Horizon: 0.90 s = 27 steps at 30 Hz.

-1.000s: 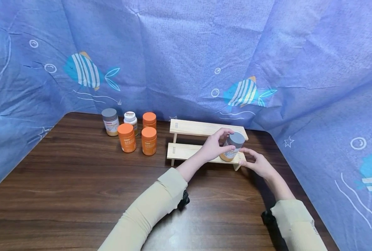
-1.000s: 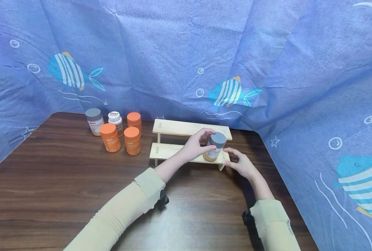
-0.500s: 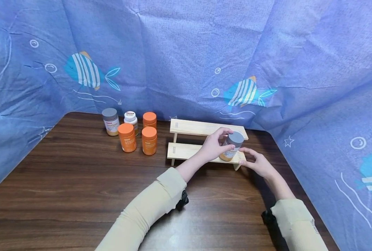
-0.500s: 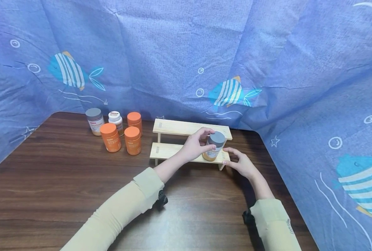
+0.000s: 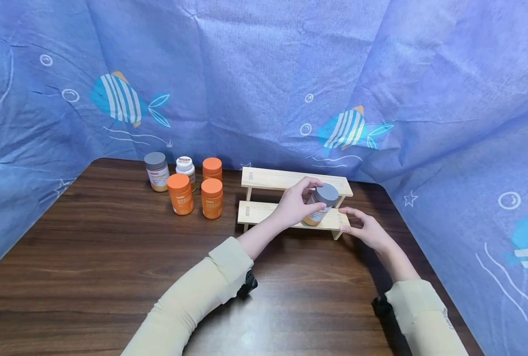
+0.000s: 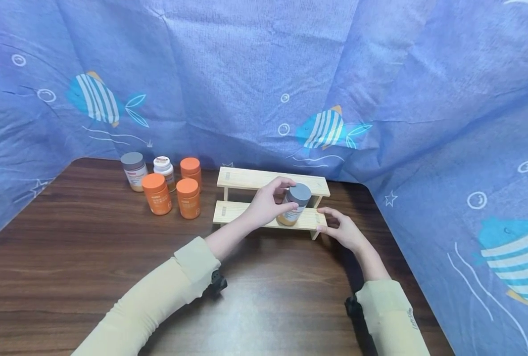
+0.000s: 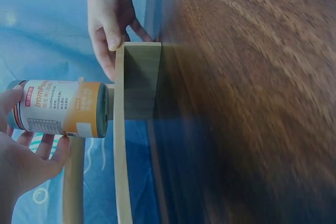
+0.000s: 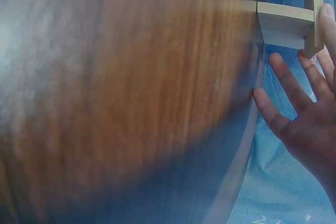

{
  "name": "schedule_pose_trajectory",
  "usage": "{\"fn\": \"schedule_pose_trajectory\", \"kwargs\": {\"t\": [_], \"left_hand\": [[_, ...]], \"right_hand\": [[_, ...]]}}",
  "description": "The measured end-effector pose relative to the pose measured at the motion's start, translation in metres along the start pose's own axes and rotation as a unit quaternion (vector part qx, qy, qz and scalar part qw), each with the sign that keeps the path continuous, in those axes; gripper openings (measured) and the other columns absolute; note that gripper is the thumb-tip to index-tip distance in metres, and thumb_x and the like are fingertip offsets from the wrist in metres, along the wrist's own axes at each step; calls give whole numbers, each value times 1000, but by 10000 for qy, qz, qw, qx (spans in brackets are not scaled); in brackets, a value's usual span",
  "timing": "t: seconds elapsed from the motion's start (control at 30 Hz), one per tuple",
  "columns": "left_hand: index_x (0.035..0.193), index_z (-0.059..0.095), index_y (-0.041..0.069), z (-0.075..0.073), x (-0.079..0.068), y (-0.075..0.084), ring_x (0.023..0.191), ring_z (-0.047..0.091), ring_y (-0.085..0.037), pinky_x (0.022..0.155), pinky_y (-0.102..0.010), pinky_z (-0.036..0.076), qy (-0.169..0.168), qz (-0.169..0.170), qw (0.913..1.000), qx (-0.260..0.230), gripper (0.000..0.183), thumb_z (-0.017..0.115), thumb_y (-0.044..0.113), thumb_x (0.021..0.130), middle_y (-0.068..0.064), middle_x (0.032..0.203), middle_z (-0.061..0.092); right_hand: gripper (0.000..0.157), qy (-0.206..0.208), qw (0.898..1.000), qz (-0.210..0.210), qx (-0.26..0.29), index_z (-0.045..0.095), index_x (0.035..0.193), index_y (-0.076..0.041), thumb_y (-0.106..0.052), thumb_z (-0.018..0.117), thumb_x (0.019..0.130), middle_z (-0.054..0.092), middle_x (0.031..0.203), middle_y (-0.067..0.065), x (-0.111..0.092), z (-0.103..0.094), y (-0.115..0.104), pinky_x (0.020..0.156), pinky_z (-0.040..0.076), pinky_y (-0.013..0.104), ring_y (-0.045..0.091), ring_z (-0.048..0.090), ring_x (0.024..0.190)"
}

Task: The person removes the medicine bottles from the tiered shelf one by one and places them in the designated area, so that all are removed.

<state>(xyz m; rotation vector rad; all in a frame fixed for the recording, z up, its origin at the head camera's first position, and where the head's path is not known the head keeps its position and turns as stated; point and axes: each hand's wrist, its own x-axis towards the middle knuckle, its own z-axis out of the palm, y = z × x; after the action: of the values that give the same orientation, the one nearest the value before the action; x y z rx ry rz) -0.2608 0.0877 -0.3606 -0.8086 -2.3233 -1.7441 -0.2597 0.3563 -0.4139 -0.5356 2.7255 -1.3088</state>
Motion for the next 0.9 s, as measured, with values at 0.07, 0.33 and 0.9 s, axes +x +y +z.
{"fn": "schedule_pose_trajectory", "kwargs": {"t": [0.07, 0.33, 0.9], "left_hand": [[121, 55, 15, -4, -1, 3, 106, 62, -18, 83, -31, 52, -30, 1, 10000, 17, 46, 76, 16, 80, -4, 124, 61], [120, 55, 16, -20, -6, 15, 108, 61, -18, 85, -30, 51, -83, -70, 9999, 82, 46, 77, 16, 79, -4, 122, 61], [116, 58, 18, -60, -28, 39, 103, 62, -18, 87, -33, 53, 129, -387, 9991, -101, 44, 78, 17, 78, -3, 117, 62]], "right_hand": [[52, 17, 10000, -29, 52, 49, 132, 4, -6, 69, 85, 53, 128, 28, 1, -1, 1, 79, 45, 12, 11, 59, 100], [52, 25, 10000, -50, 78, 50, 132, -2, -13, 70, 85, 55, 128, 23, 1, -2, 9, 82, 45, 14, 6, 58, 100], [53, -1, 10000, -23, 17, 49, 133, -1, -10, 70, 85, 57, 124, 25, 1, -1, 7, 79, 47, 17, 26, 60, 102]]}}
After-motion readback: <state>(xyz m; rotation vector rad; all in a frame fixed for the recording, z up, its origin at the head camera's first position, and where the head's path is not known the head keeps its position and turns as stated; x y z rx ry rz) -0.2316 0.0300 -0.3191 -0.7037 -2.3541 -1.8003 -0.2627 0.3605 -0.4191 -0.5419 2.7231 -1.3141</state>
